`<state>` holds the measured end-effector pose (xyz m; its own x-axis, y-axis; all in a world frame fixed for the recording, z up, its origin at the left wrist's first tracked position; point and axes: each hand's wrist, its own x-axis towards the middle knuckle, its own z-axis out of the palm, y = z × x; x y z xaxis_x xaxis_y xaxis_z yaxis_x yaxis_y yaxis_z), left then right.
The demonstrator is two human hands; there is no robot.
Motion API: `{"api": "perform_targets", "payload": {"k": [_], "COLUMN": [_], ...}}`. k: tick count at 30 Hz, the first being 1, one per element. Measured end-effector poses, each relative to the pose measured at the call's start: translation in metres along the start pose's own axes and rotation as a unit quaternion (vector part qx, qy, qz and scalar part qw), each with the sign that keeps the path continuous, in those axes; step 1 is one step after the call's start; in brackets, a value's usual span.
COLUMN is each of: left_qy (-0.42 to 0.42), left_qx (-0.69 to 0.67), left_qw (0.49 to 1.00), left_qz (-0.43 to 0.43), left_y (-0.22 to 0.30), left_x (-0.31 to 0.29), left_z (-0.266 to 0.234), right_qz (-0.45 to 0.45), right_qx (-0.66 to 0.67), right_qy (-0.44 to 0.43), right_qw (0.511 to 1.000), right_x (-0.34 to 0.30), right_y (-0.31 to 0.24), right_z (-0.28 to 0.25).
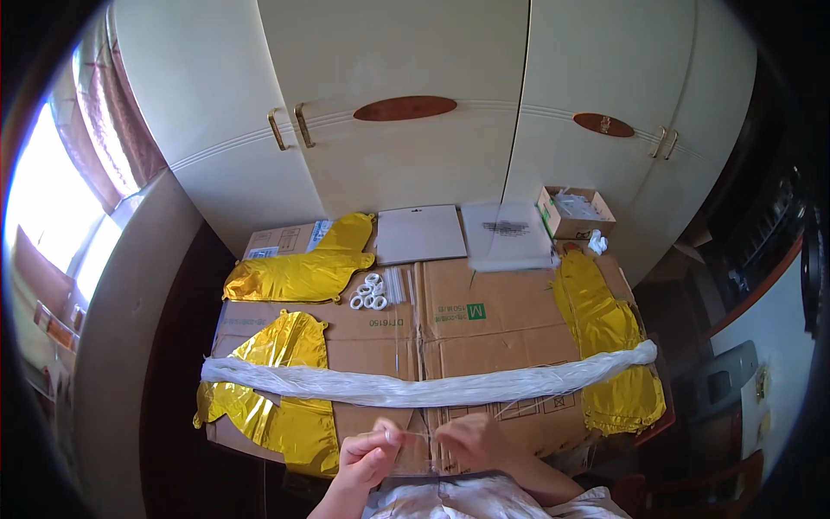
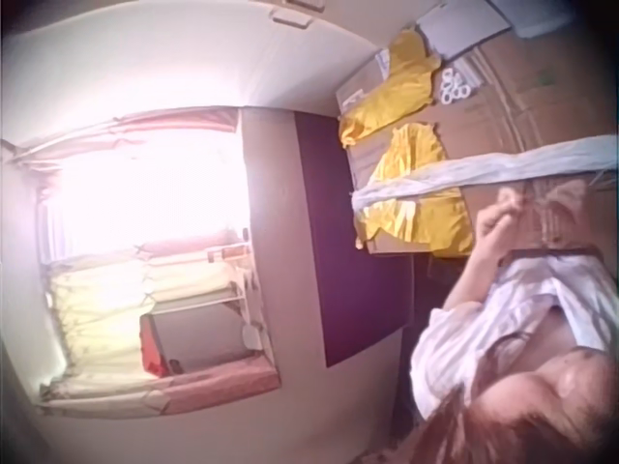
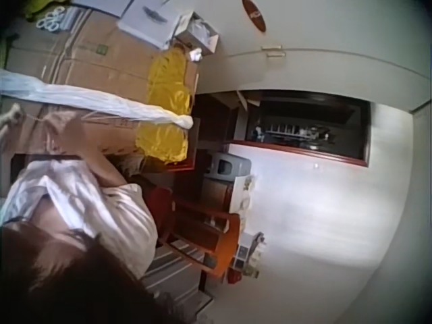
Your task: Wrapping gold-colored sheets in protective plastic film and securing them with string at a packaging station.
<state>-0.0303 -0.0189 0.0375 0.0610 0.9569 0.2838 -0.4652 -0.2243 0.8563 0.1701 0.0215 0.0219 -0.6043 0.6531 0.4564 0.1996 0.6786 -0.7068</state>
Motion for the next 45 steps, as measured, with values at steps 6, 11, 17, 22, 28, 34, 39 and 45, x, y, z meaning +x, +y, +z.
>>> {"api": "perform_targets", "payload": {"k": [6,11,17,22,28,34,39,45], "left_qy": [-0.221,-0.005,-0.163,-0.076,-0.164,-0.202,-0.085,-0.137], "left_qx": [0.198,-0.012,0.141,0.354,0.051,0.29,0.249,0.245], "left_qw": [0.955,0.999,0.975,0.926,0.985,0.934,0.962,0.956], "left_qz": [0.023,-0.049,0.051,0.102,-0.002,0.052,0.07,0.085], "left_y": [0.003,0.001,-0.004,0.001,0.008,0.007,0.009,0.011], "left_x": [0.006,-0.004,0.003,0.01,0.002,0.01,0.008,0.004], "left_z": [-0.015,0.007,-0.015,0.001,-0.006,-0.007,0.003,0.001], "right_qz": [-0.028,-0.007,0.014,0.001,0.084,0.017,0.05,0.029], "right_qx": [0.034,0.005,0.027,0.079,0.022,0.088,0.048,0.046], "right_qy": [0.053,-0.032,0.033,-0.03,0.026,0.023,-0.01,0.023], "right_qw": [0.998,0.999,0.999,0.996,0.996,0.996,0.998,0.998], "right_x": [0.006,-0.003,0.001,-0.006,-0.005,-0.005,-0.003,-0.003], "right_y": [-0.018,-0.02,-0.01,-0.027,-0.008,-0.023,-0.034,-0.018], "right_z": [-0.014,0.008,-0.011,0.005,0.006,-0.004,0.007,-0.003]}}
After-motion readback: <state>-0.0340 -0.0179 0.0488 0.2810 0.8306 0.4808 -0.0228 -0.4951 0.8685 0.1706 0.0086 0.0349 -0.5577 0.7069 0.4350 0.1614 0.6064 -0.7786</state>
